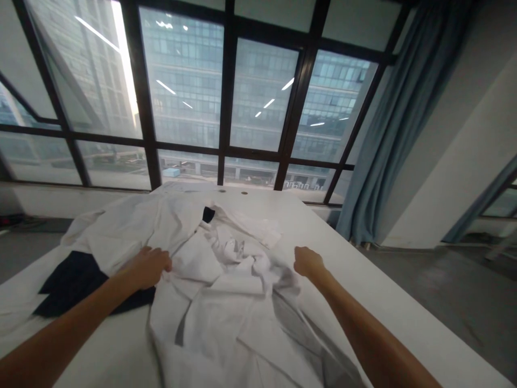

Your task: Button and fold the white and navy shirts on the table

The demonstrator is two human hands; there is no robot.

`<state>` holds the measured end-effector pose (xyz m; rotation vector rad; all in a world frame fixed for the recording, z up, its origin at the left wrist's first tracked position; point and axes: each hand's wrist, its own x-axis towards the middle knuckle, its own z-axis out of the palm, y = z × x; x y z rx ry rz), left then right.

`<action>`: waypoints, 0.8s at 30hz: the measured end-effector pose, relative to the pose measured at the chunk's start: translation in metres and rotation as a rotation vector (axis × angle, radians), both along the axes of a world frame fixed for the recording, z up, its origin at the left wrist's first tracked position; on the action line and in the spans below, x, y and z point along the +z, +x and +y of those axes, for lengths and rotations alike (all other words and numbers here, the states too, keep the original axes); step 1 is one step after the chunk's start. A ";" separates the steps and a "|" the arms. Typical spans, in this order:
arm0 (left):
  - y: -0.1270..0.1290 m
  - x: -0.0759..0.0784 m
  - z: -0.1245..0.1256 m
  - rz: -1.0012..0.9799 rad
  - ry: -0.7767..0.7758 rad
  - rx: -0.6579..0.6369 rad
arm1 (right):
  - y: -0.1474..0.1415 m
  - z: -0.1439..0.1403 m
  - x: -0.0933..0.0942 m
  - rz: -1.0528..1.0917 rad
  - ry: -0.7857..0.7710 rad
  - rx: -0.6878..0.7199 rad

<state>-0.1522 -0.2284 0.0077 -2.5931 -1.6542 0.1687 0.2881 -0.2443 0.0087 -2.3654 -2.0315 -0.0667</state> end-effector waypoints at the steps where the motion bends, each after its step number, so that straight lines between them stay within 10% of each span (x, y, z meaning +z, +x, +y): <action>1: 0.013 -0.001 -0.001 -0.002 0.064 -0.027 | -0.015 -0.005 0.000 -0.005 0.037 0.065; 6: 0.092 -0.020 -0.006 -0.240 -0.027 -0.251 | -0.105 -0.014 -0.023 0.291 0.060 0.807; 11: 0.097 -0.025 0.000 -0.538 -0.228 -0.338 | -0.117 0.000 -0.039 0.403 -0.049 0.904; 18: -0.016 0.026 0.015 -0.762 -0.098 -0.250 | 0.010 0.008 0.016 1.047 0.104 0.636; 24: -0.151 0.009 0.035 -0.713 0.142 0.088 | 0.152 -0.023 -0.005 1.066 0.096 0.149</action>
